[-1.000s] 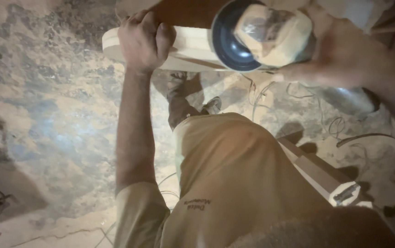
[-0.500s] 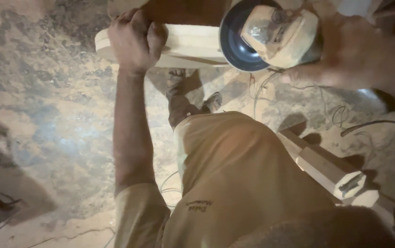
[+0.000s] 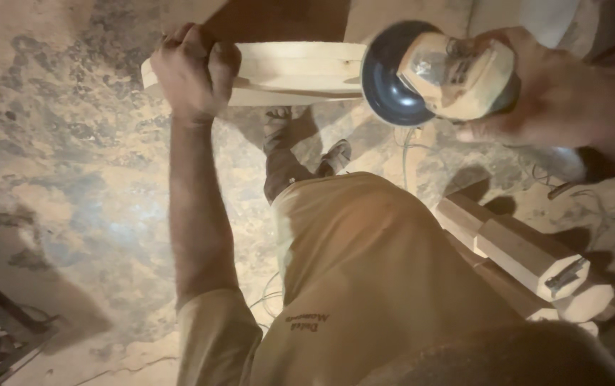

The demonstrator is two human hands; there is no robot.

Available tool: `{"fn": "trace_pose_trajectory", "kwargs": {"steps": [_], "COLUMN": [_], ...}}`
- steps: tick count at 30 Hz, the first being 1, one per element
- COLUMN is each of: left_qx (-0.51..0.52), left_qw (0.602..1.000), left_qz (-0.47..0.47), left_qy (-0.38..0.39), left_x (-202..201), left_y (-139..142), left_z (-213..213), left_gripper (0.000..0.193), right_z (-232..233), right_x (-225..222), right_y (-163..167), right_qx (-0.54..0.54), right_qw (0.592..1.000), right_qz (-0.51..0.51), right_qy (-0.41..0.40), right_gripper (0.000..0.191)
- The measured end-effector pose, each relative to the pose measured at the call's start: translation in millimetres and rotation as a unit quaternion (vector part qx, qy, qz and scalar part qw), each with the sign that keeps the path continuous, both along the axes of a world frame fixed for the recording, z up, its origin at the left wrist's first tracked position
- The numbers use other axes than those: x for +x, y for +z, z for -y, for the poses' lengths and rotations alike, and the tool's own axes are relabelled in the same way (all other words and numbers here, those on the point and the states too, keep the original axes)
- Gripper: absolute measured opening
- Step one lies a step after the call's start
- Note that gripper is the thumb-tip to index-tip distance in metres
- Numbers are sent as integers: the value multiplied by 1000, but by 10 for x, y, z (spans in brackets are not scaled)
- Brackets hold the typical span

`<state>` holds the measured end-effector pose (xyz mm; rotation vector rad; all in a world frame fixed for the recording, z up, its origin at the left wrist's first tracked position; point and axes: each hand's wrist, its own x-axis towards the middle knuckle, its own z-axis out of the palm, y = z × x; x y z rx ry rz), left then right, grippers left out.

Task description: The person uses an angle grinder with a sanding disc to smooth the surface of a curved wooden piece. They hold the wood with one hand and move the tool along the surface, then flip the piece to continue sanding the other side.

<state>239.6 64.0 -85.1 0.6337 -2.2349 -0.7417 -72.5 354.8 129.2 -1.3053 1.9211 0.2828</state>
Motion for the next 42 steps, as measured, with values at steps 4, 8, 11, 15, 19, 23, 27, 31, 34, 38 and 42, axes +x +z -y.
{"fn": "trace_pose_trajectory", "kwargs": {"steps": [4,8,11,15,19,23,27,31,34,38,42], "left_qx": [-15,-9,-49,-229,-169,-75,-6,-9,-8,2,-21], "left_qw": [1000,1000,998,972,983,996,1000,999,998,1000,999], "left_qz": [-13,-17,-40,-41,-46,-43,-26,-35,-57,-27,-24], "left_qy": [-13,-19,-30,-28,-52,-31,-2,-8,-24,-3,-9], "left_x": [60,71,58,82,71,42,73,60,40,6,-1], "left_y": [-47,-136,-234,-305,-240,-83,71,139,126,65,29], "left_z": [10,41,88,139,126,65,-2,-9,5,22,39], "left_gripper": [36,37,31,18,22,18,20,21,24,29,28], "right_z": [-328,-604,-737,-879,-669,-132,721,1259,1415,1306,978], "right_x": [-77,-149,-183,-203,-168,61,452,753,843,709,455], "right_y": [-179,-356,-585,-757,-720,-347,-1,451,620,585,410], "right_qx": [-63,-95,-197,-287,-211,-168,-271,87,136,98,223], "right_qw": [997,929,856,849,788,952,949,991,985,989,970], "right_qz": [52,251,402,373,497,192,115,-40,-54,-18,-95], "right_qy": [-16,-254,-257,-241,-297,-170,110,-90,-96,-106,-23], "right_gripper": [104,102,78,71,77,85,85,113,113,111,84]}}
